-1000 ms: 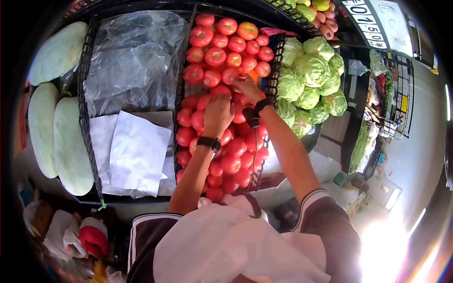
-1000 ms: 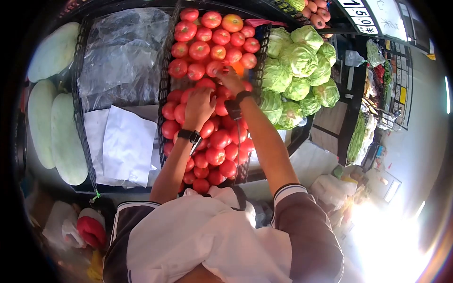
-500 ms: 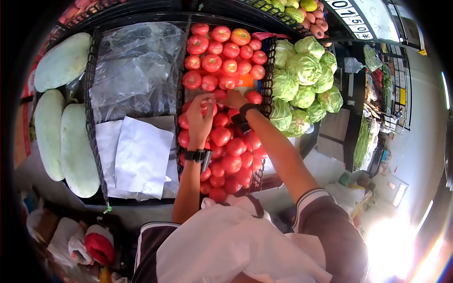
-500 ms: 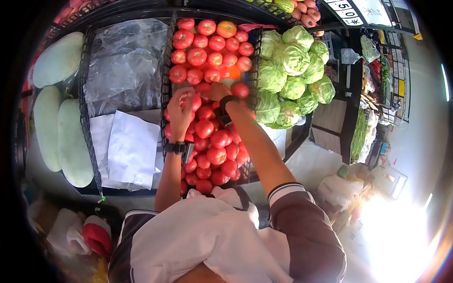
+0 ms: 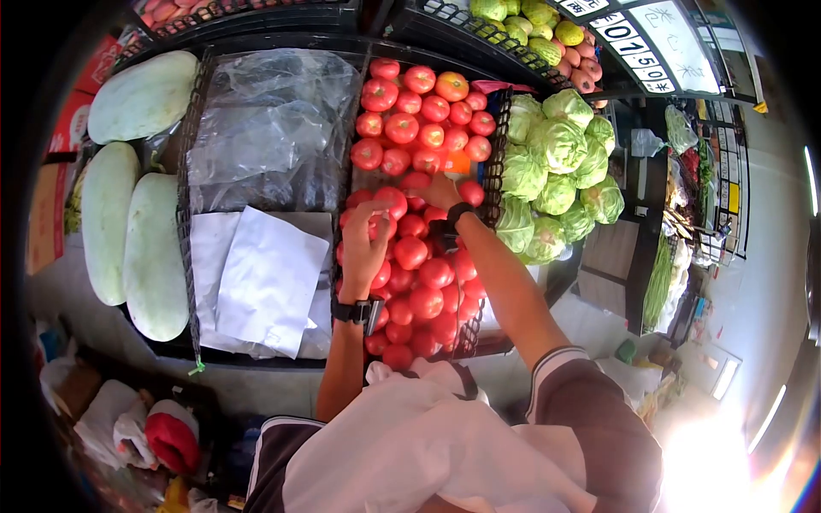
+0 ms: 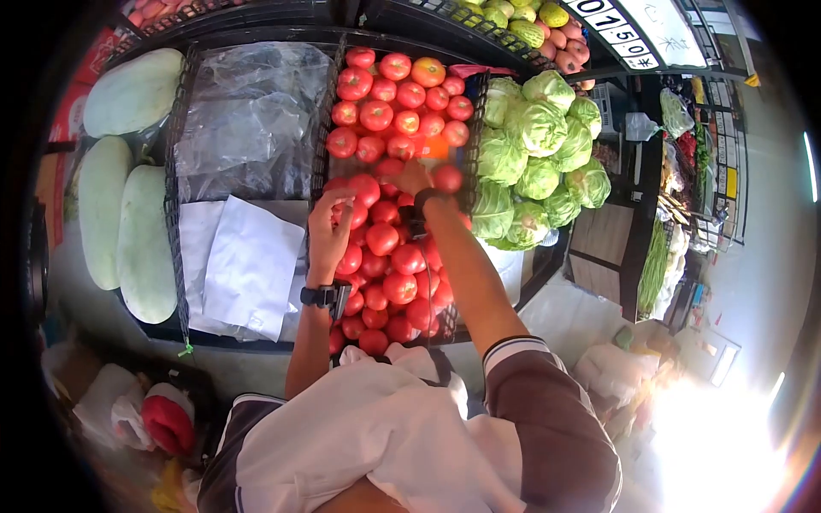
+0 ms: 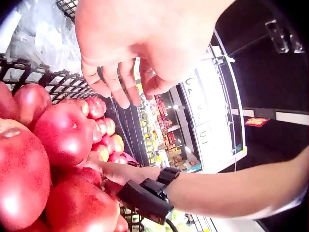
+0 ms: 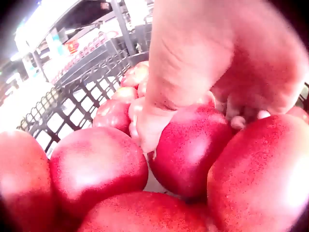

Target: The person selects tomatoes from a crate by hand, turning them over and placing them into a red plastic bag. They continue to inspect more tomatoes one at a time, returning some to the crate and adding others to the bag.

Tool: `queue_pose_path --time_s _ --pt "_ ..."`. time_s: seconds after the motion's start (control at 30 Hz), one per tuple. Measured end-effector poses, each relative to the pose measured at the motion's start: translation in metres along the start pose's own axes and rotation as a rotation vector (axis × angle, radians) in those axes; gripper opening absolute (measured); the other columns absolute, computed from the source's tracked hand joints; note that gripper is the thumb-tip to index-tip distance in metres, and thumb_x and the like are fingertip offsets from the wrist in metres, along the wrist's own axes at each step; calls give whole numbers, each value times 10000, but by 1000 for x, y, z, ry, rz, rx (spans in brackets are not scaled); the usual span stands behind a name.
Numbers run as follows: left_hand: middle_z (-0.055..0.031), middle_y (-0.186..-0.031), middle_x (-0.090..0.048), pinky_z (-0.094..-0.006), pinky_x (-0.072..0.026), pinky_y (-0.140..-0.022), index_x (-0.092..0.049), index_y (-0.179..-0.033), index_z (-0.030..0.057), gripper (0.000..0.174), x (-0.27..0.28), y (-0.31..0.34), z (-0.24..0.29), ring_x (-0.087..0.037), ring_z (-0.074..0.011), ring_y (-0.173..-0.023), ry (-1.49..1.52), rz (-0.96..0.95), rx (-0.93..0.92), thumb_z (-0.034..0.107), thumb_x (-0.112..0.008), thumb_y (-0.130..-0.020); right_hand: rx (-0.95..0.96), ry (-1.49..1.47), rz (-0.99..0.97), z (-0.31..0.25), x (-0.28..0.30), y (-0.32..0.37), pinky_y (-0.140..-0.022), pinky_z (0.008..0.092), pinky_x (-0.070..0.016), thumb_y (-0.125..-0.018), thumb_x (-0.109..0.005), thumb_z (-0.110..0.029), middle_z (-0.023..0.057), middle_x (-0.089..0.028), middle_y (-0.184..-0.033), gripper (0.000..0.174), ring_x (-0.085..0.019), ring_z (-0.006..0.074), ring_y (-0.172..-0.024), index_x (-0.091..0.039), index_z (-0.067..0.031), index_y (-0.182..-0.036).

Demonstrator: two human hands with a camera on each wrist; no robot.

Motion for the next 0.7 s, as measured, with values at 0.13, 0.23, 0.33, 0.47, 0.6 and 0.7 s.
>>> queue_pose_path --time_s 0.13,0.23,0.33,0.47,0.6,0.7 --pt "-137 -1027 -683 -347 -507 -813 -647 -1096 12 183 9 8 -2 -655 -282 -921 13 2 41 24 -594 -922 -153 -1 199 -54 49 64 -954 412 -509 -653 -874 -511 220 -632 -1254 939 -624 359 -1152 -499 22 -1329" --pt "-113 -1035 -690 -301 -518 -806 -649 -1128 19 192 10 16 10 -670 -201 -922 -73 -43 1 21 -578 -950 9 -112 422 -61 77 92 -918 399 -521 -619 -904 -497 211 -649 -1151 950 -652 347 -1053 -494 26 -1297" --pt "-102 -1088 -689 -282 -528 -823 -636 -1176 21 209 8 22 26 -682 -168 -947 -35 -124 47 94 -568 -993 62 -177 531 -92 111 160 -909 395 -523 -620 -913 -476 199 -650 -1137 900 -653 323 -1043 -512 17 -1257" --pt "-93 -1049 -685 -311 -529 -848 -569 -1281 -9 398 -20 45 51 -691 -191 -960 503 -366 417 289 -591 -1018 485 -185 622 -152 134 272 -880 420 -517 -614 -947 -274 180 -608 -1140 779 -617 338 -1031 -502 -31 -1205" --pt "-114 -1210 -623 -317 -527 -944 -497 -1371 -34 524 -34 89 105 -648 -196 -1099 842 -504 521 322 -611 -1004 816 153 656 -184 120 355 -894 416 -501 -617 -926 -133 160 -594 -1251 727 -590 347 -1069 -505 -62 -1206" --pt "-112 -1218 -624 -326 -525 -961 -486 -1381 -36 566 -25 112 122 -625 -192 -1121 829 -460 375 234 -703 -932 836 112 700 -188 114 394 -915 420 -499 -613 -918 -105 159 -544 -1339 724 -580 356 -1120 -512 -65 -1211"
Point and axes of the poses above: each hand's wrist, its own y-axis away from the middle knuckle, its own x-axis out of the back of the hand, z = x × y, the point moved 6 cm from there along -y, towards the middle knuckle
